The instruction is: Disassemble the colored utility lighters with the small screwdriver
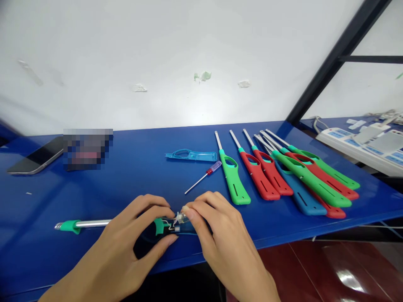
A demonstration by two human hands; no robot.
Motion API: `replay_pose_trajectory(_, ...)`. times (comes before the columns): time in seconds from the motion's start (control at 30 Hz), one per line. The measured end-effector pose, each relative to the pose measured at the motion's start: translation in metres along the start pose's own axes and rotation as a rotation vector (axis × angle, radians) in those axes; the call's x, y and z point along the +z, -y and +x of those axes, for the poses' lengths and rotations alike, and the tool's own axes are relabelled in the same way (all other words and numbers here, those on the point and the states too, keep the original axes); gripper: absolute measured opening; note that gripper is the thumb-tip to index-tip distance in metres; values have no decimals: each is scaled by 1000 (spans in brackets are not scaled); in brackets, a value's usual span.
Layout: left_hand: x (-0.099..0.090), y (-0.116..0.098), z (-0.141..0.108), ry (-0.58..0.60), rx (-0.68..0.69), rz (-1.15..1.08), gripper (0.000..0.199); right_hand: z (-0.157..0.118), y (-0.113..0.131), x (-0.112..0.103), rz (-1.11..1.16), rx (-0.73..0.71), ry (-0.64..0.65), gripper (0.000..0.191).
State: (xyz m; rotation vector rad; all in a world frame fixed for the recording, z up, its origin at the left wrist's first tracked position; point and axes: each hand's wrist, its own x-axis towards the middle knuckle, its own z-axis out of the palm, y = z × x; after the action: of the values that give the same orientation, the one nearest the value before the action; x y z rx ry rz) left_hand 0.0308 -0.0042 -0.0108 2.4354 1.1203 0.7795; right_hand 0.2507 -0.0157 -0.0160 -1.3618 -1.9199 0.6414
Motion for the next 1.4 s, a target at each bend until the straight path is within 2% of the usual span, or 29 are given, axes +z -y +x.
replay_pose_trajectory(0.3, -4, -3, -1, 28, -12, -18, 23, 0, 1, 0, 5, -14, -30, 30)
replay_pose_trajectory(0.63, -1, -1, 3, 7, 12, -66, 19, 1, 3, 0, 49, 9, -43, 33)
replay_pose_trajectory(1.07, 0, 1, 4, -2, 55, -32, 15, 1, 0, 1, 71, -7, -26, 24)
replay_pose_trajectory(1.4, -2, -1, 3, 14, 43, -27, 24, 1, -1, -1, 23, -33, -4, 24)
